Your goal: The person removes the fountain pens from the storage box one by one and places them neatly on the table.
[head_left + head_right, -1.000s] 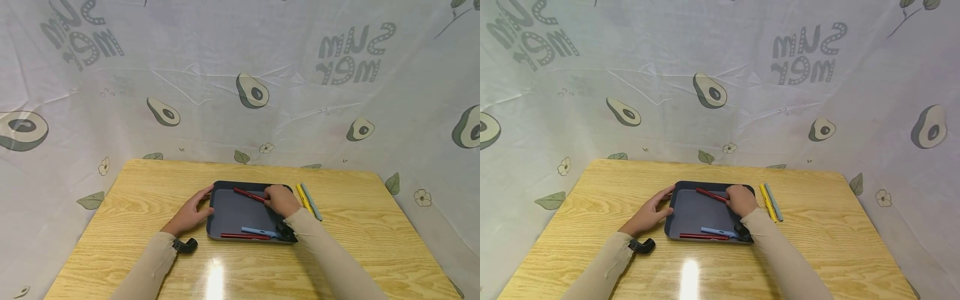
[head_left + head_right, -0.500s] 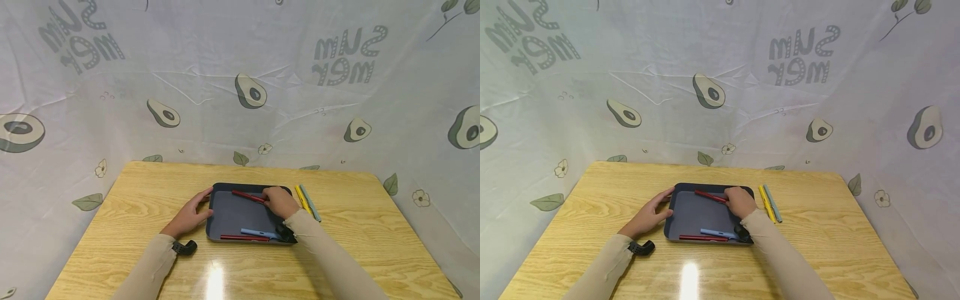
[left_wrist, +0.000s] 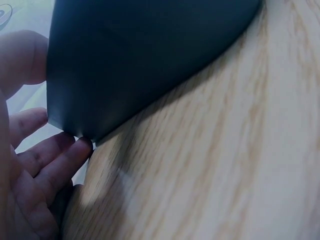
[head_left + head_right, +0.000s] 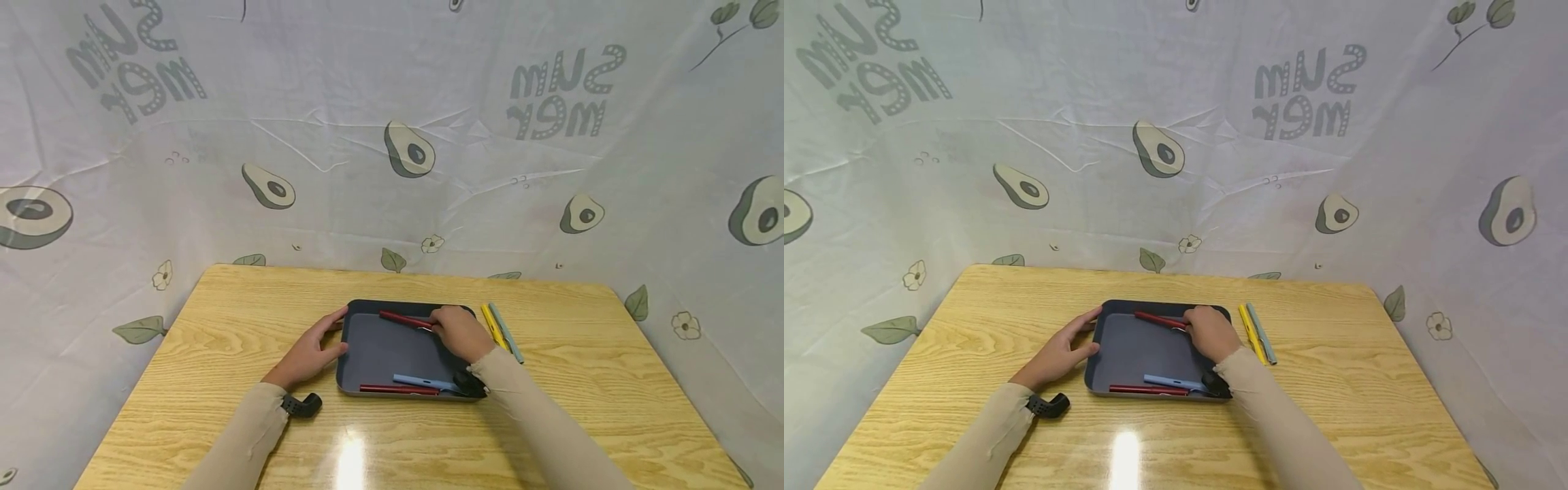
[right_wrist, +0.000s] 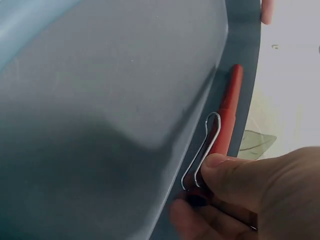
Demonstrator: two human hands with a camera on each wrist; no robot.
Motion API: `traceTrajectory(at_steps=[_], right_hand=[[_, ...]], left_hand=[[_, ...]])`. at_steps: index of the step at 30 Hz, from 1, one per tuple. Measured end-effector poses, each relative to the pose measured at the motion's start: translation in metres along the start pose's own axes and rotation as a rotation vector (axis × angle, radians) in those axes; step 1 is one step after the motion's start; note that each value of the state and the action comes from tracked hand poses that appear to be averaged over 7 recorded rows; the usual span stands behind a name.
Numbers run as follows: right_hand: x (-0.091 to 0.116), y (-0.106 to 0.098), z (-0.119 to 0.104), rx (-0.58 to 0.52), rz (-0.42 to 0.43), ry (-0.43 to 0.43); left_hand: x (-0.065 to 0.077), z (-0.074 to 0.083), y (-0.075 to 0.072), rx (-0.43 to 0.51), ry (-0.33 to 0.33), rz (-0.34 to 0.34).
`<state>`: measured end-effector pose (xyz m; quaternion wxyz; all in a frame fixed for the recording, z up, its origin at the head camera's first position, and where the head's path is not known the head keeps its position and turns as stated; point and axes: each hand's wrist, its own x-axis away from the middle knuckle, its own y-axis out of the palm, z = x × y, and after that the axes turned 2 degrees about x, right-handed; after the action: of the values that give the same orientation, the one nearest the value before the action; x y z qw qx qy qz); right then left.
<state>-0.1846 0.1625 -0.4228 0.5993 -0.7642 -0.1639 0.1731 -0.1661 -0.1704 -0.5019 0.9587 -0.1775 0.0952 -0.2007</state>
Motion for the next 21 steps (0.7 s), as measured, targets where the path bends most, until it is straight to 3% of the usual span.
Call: traceTrajectory(at_steps=[14,21], right_hand=[[0.014,-0.012,0.011,-0.041,0.087,-0.004],[0.023,-0.014,0.018,-0.062,0.132,0.058]], left_hand=[[-0.001,0.007,-0.002,-0.01,-0.007,0.003],[-0.003,0.006,0.001,0.001,-0.002,0.004]])
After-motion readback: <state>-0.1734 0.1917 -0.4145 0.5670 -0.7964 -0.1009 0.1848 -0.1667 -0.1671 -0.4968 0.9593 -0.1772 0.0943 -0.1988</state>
